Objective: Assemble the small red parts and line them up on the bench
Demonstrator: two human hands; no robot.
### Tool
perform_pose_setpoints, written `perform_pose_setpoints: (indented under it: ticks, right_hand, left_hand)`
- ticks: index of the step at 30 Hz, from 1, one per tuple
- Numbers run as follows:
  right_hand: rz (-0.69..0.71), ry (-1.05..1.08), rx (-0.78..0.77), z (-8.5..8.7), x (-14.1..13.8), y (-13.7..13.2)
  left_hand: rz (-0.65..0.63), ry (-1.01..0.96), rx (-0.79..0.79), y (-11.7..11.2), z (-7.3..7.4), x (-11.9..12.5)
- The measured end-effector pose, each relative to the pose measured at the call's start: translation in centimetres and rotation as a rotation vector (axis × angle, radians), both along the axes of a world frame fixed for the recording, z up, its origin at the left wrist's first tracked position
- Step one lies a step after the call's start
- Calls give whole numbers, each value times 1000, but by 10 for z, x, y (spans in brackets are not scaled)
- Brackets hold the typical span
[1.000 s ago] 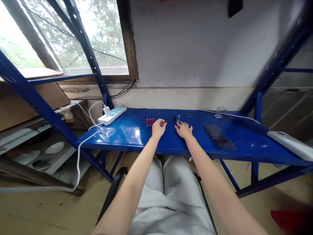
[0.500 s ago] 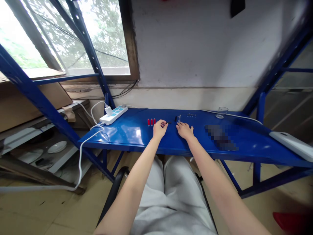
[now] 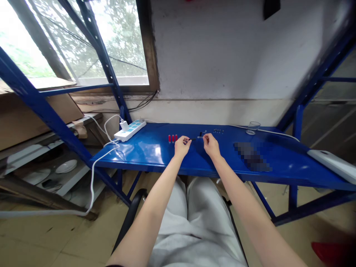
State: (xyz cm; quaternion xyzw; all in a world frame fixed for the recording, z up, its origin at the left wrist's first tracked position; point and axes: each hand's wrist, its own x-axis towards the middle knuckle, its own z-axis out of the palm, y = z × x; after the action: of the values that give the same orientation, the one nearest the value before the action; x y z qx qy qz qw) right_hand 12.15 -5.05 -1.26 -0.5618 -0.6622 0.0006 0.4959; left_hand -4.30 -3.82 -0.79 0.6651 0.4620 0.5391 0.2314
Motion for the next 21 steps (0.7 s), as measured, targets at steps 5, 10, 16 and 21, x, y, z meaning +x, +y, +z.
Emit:
perform_pose_setpoints:
  ticks: [5,10,16,21]
  right_hand:
    - [62,167,8,-1,1,1]
    - [89,213,-13,1,0,0]
    - [86,271,-48,1,0,1]
    - [93,300,-77,-2,2,4]
  left_hand:
    - [3,-5,-1,2,-2,0]
    - [12,-12,2,4,-4,-1]
    - [16,-20,-10,2,-1,-2]
    - [19,-24,-3,1,-1,-2]
